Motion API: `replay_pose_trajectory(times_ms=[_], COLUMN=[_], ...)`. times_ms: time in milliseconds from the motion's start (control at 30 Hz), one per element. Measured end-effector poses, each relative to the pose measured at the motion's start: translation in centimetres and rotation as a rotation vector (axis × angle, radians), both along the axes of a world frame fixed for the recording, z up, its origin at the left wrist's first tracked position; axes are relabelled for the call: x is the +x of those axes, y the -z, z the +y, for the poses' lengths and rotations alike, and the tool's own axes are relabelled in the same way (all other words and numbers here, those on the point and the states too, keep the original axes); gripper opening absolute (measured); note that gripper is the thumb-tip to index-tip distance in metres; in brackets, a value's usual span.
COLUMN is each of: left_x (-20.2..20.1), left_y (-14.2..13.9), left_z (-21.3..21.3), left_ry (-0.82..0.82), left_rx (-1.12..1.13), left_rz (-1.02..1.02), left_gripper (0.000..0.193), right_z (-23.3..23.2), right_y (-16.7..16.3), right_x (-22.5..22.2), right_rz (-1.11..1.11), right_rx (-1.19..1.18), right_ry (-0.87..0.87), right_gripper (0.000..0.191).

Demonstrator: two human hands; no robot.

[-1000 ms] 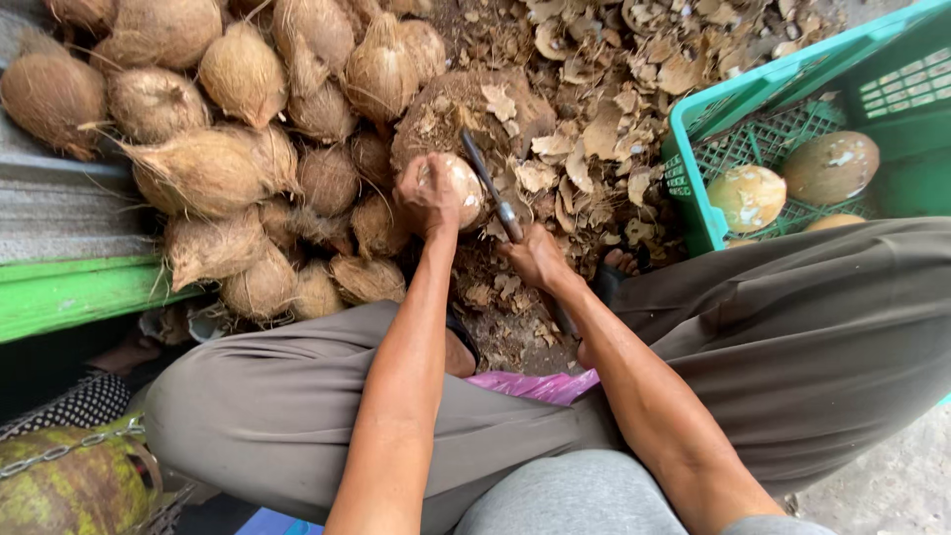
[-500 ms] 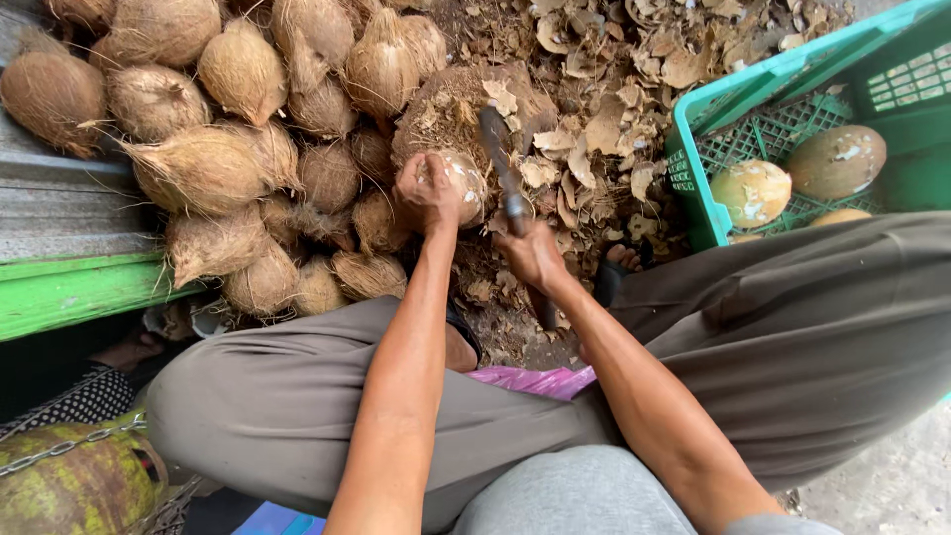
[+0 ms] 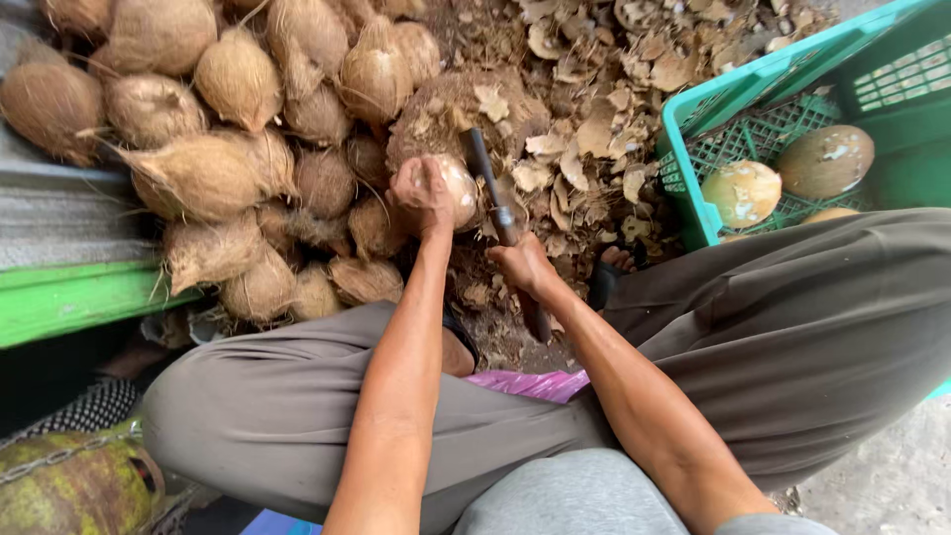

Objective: The person sits on the ground beside a large pile of husked and unhusked coconuts and uses a heavy cleaver to chop the fibrous husk off coconuts one at a time, striking the husk repeatedly and rotating the coconut between strikes. Finished coconuts are set aside near a green plastic crate while husk debris accumulates on the ground.

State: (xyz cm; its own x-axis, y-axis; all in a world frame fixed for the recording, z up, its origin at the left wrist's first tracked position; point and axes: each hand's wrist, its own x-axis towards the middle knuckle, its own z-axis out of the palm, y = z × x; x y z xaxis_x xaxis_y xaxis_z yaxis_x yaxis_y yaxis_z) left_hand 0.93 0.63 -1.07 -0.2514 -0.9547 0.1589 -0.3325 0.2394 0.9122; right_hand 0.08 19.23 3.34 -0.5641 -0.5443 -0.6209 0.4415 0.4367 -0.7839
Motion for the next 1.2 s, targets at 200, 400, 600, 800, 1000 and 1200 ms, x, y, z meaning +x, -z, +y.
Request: replay_pose_trajectory(times_ms=[200, 400, 600, 800, 1000, 1200], left_x=[-1.2, -0.9, 0.6, 1.1, 1.9, 1.0], left_y=[0.6, 2.4, 1.7, -0.9, -1.4, 0.7], left_z=[-1.7, -2.2, -1.6, -1.3, -2.1, -2.8], left_ry=[-0.011, -0.145, 0.079, 0.100, 0.308, 0.280], left_rx=[-0.307, -0.484, -0.228, 0.063, 0.270, 0.208], left_rz=[0.047, 0.013, -0.088, -0.193, -0.027, -0.017], left_gripper=[0.054, 0.057, 0.037, 0.033, 0.030, 0.029], right_z=[0.4, 0.7, 0.2, 0.9, 1.2, 0.9], right_y=[-1.6, -3.5, -0.4, 0.4, -2.3, -2.5], right_x=[-1.0, -1.8, -0.2, -1.0, -3.8, -2.7], right_rz=[-0.002, 0.228, -0.081, 0.238, 0.183, 0.326], right_rx=[0.056, -0.105, 0.001, 0.236, 0.144, 0.102], right_ry=[-0.127, 0.014, 0.021, -0.252, -0.015, -0.083], right_gripper=[0.025, 0.016, 0.019, 0.029, 0.023, 0.034])
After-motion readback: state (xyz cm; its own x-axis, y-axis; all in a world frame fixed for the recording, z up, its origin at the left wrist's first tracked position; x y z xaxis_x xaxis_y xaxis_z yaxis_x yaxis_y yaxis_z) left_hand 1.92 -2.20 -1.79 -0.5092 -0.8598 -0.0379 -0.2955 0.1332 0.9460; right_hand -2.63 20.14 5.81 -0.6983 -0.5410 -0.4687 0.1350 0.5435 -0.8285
